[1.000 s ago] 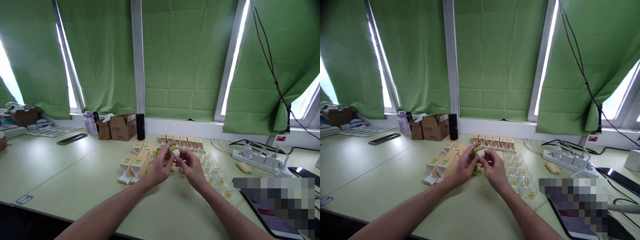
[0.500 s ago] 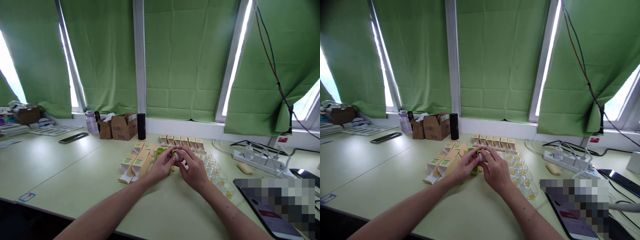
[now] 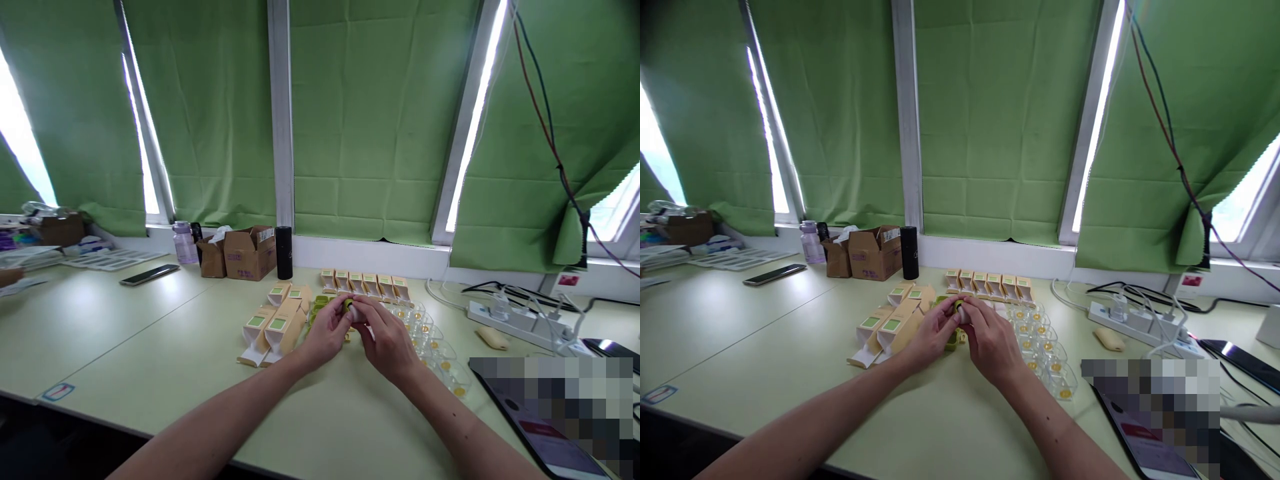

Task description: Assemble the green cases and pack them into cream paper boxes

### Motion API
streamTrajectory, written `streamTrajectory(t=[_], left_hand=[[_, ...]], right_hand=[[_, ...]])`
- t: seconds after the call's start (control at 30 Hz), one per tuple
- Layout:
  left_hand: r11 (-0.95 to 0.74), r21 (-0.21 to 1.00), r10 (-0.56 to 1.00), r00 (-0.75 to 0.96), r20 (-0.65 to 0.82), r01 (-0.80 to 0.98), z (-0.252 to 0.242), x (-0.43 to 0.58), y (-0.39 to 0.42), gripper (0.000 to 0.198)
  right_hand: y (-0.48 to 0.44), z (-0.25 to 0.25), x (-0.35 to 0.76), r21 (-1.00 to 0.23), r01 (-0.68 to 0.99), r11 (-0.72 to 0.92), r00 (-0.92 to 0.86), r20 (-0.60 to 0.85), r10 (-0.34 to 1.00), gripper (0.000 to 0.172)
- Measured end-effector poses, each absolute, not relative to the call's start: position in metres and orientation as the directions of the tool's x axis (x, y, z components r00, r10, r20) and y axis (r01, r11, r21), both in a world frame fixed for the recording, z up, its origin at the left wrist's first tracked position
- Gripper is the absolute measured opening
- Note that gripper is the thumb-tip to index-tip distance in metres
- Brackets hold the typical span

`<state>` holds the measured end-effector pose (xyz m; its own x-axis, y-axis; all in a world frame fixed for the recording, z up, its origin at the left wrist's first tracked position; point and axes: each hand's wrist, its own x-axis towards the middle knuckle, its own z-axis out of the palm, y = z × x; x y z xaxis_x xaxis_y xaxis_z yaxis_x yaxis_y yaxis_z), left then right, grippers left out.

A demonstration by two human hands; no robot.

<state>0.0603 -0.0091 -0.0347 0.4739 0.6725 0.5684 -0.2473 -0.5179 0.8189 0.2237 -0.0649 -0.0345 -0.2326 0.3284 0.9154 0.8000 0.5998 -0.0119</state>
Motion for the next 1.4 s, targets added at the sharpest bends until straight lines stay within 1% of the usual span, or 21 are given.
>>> streamTrajectory(t=[0.23,0.33,0.47,0.6,0.8,0.9,1.0,1.2,1.4], left_hand=[[-0.564,0.789,0.677,0.409,0.611,-0.244,-0.035,0.067,-0.014,0.051],[-0.557,0.793,0.687,0.400,0.607,-0.248,-0.034,0.068,-0.015,0.051],[-0.536,0.801,0.698,0.395,0.598,-0.267,-0.038,0.070,-0.011,0.052],[-0.520,0.809,0.711,0.385,0.588,-0.275,-0.042,0.071,-0.008,0.053],[-0.489,0.817,0.690,0.437,0.577,-0.307,-0.036,0.065,-0.014,0.054],[-0.480,0.821,0.666,0.480,0.571,-0.311,-0.038,0.064,-0.015,0.061],[-0.496,0.817,0.659,0.484,0.575,-0.294,-0.042,0.067,-0.014,0.068],[-0.486,0.836,0.683,0.486,0.546,-0.256,-0.041,0.070,-0.011,0.064],[-0.521,0.821,0.677,0.471,0.565,-0.236,-0.040,0.068,-0.011,0.060]], right_hand=[[-0.066,-0.033,0.222,-0.010,0.784,0.621,-0.221,0.930,0.295,0.035],[-0.066,-0.032,0.223,-0.010,0.786,0.618,-0.222,0.929,0.297,0.036],[-0.065,-0.033,0.224,0.019,0.799,0.600,-0.239,0.927,0.290,0.036],[-0.064,-0.035,0.224,0.030,0.806,0.591,-0.243,0.927,0.285,0.039],[-0.063,-0.038,0.224,0.010,0.801,0.598,-0.238,0.923,0.302,0.038],[-0.062,-0.041,0.225,-0.010,0.799,0.602,-0.225,0.922,0.314,0.040],[-0.062,-0.045,0.224,-0.034,0.800,0.598,-0.210,0.919,0.333,0.044],[-0.060,-0.050,0.221,-0.020,0.807,0.590,-0.205,0.928,0.312,0.038],[-0.060,-0.048,0.221,0.007,0.815,0.580,-0.216,0.931,0.293,0.036]])
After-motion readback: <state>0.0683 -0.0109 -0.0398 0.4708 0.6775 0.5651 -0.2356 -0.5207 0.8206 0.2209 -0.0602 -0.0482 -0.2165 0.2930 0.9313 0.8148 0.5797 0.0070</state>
